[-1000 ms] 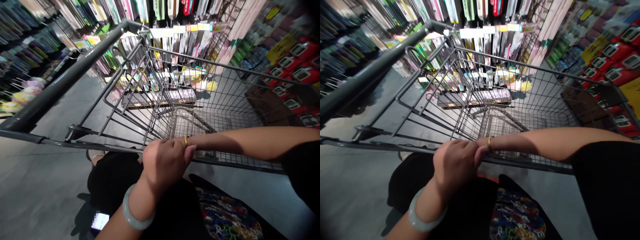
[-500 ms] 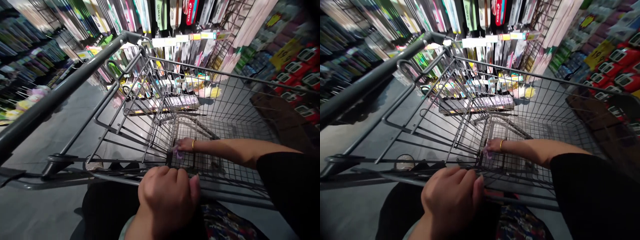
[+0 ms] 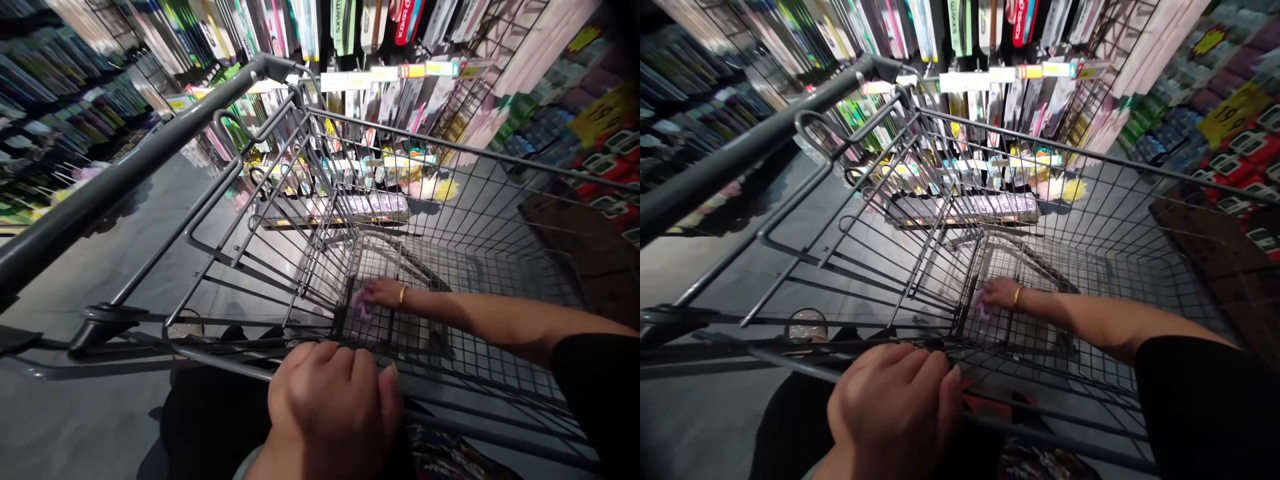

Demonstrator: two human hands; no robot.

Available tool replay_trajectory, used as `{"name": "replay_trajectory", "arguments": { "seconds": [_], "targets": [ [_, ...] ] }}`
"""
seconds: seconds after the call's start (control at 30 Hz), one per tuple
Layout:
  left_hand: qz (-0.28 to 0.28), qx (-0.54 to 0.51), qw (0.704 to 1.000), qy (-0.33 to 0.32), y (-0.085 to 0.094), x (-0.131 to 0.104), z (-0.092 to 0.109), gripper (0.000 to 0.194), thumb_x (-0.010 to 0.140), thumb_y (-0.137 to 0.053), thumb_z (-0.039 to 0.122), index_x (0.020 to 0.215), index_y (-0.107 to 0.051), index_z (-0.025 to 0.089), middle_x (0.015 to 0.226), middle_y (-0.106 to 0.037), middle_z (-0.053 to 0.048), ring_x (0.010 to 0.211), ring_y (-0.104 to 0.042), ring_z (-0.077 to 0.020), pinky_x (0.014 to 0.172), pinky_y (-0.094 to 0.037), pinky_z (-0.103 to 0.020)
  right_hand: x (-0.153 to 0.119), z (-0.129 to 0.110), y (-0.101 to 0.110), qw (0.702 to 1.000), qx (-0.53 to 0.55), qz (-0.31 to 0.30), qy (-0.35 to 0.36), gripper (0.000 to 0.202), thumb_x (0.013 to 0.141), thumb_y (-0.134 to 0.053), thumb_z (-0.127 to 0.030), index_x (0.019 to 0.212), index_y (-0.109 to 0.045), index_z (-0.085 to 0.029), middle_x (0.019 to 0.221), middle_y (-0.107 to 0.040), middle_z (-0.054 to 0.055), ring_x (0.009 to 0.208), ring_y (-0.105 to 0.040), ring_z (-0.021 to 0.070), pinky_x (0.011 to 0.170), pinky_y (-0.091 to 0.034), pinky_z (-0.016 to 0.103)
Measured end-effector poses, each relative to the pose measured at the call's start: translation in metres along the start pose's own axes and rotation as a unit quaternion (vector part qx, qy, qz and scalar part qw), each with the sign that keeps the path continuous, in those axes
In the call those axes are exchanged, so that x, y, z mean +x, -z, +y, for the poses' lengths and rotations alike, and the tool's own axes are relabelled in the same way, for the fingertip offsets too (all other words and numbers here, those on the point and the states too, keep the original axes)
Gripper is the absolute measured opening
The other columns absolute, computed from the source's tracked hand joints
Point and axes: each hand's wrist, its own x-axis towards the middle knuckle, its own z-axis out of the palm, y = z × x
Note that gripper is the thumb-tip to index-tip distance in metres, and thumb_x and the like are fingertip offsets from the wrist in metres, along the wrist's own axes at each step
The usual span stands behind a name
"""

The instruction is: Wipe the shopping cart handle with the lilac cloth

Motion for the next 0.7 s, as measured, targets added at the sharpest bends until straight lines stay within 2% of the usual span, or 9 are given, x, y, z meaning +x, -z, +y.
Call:
{"name": "replay_trajectory", "arguments": {
  "seconds": [0.07, 0.13, 0.2, 0.27, 0.33, 0.43, 0.53, 0.6, 0.7],
  "targets": [
    [-0.002, 0.0, 1.0, -0.007, 0.003, 0.001, -0.003, 0.038, 0.093, -0.047, 0.028, 0.056, -0.044, 0.023, 0.048, -0.046, 0.002, 0.044, -0.042, -0.015, 0.054, -0.028, -0.035, 0.014, 0.023, 0.011, 0.998, -0.026, 0.032, -0.055, 0.031, 0.097, -0.045, -0.029, 0.112, -0.069, -0.018, 0.119, -0.062, 0.017, 0.109, -0.053, 0.0274, 0.089, -0.039, 0.038],
    [-0.016, -0.001, 1.0, -0.014, 0.008, 0.005, -0.005, 0.037, 0.093, -0.049, 0.028, 0.057, -0.045, 0.023, 0.049, -0.047, 0.002, 0.045, -0.045, -0.0154, 0.055, -0.03, -0.035, 0.019, 0.025, 0.011, 0.995, -0.043, 0.046, -0.075, 0.035, 0.098, -0.042, -0.03, 0.113, -0.069, -0.013, 0.114, -0.063, 0.021, 0.105, -0.054, 0.0292, 0.085, -0.04, 0.039],
    [-0.065, 0.004, 0.998, -0.001, 0.014, 0.011, -0.002, 0.034, 0.093, -0.05, 0.027, 0.059, -0.049, 0.023, 0.051, -0.05, 0.002, 0.048, -0.048, -0.0167, 0.057, -0.035, -0.034, 0.014, 0.009, -0.002, 0.997, -0.053, 0.041, -0.046, 0.034, 0.098, -0.044, -0.031, 0.114, -0.069, -0.015, 0.112, -0.064, 0.019, 0.101, -0.055, 0.0277, 0.083, -0.041, 0.037],
    [-0.126, 0.011, 0.992, 0.024, 0.017, 0.018, 0.006, 0.032, 0.093, -0.05, 0.026, 0.062, -0.053, 0.023, 0.054, -0.054, 0.001, 0.051, -0.052, -0.0181, 0.061, -0.039, -0.035, 0.005, -0.008, -0.017, 0.998, -0.062, 0.03, 0.005, 0.033, 0.097, -0.046, -0.031, 0.121, -0.067, -0.022, 0.121, -0.064, 0.014, 0.103, -0.054, 0.0252, 0.086, -0.04, 0.036],
    [-0.161, 0.001, 0.987, 0.024, 0.016, 0.027, 0.018, 0.032, 0.094, -0.049, 0.026, 0.064, -0.058, 0.021, 0.056, -0.057, 0.0, 0.054, -0.055, -0.0192, 0.065, -0.042, -0.036, 0.001, -0.009, -0.021, 0.997, -0.073, 0.025, 0.032, 0.033, 0.097, -0.047, -0.032, 0.122, -0.067, -0.025, 0.124, -0.064, 0.011, 0.105, -0.053, 0.0238, 0.089, -0.04, 0.036],
    [-0.201, -0.05, 0.978, 0.006, 0.012, 0.038, 0.035, 0.035, 0.095, -0.049, 0.032, 0.065, -0.062, 0.02, 0.057, -0.061, -0.002, 0.056, -0.058, -0.0187, 0.065, -0.044, -0.034, 0.009, 0.023, -0.001, 0.995, -0.095, 0.037, -0.015, 0.033, 0.098, -0.043, -0.029, 0.117, -0.069, -0.019, 0.115, -0.065, 0.014, 0.103, -0.053, 0.0246, 0.086, -0.041, 0.037],
    [-0.282, -0.06, 0.957, 0.03, 0.012, 0.044, 0.04, 0.045, 0.098, -0.043, 0.035, 0.062, -0.065, 0.018, 0.055, -0.063, -0.004, 0.05, -0.057, -0.0167, 0.055, -0.039, -0.028, 0.015, 0.052, 0.02, 0.987, -0.113, 0.059, -0.094, 0.037, 0.098, -0.037, -0.022, 0.114, -0.069, -0.012, 0.11, -0.063, 0.019, 0.101, -0.054, 0.0266, 0.081, -0.042, 0.037],
    [-0.317, -0.046, 0.946, 0.042, 0.016, 0.045, 0.038, 0.05, 0.099, -0.038, 0.033, 0.06, -0.066, 0.018, 0.054, -0.063, -0.005, 0.048, -0.057, -0.0168, 0.05, -0.034, -0.027, 0.01, 0.044, 0.015, 0.987, -0.115, 0.056, -0.093, 0.036, 0.098, -0.039, -0.025, 0.111, -0.07, -0.013, 0.108, -0.064, 0.018, 0.099, -0.055, 0.0259, 0.079, -0.042, 0.035],
    [-0.345, -0.032, 0.937, 0.045, 0.02, 0.047, 0.033, 0.049, 0.098, -0.036, 0.031, 0.063, -0.068, 0.018, 0.057, -0.065, -0.006, 0.051, -0.061, -0.0186, 0.049, -0.033, -0.027, -0.007, 0.009, -0.016, 0.994, -0.105, 0.027, -0.009, 0.025, 0.094, -0.054, -0.035, 0.109, -0.071, -0.025, 0.11, -0.066, 0.009, 0.099, -0.056, 0.0222, 0.082, -0.042, 0.033]
  ]
}}
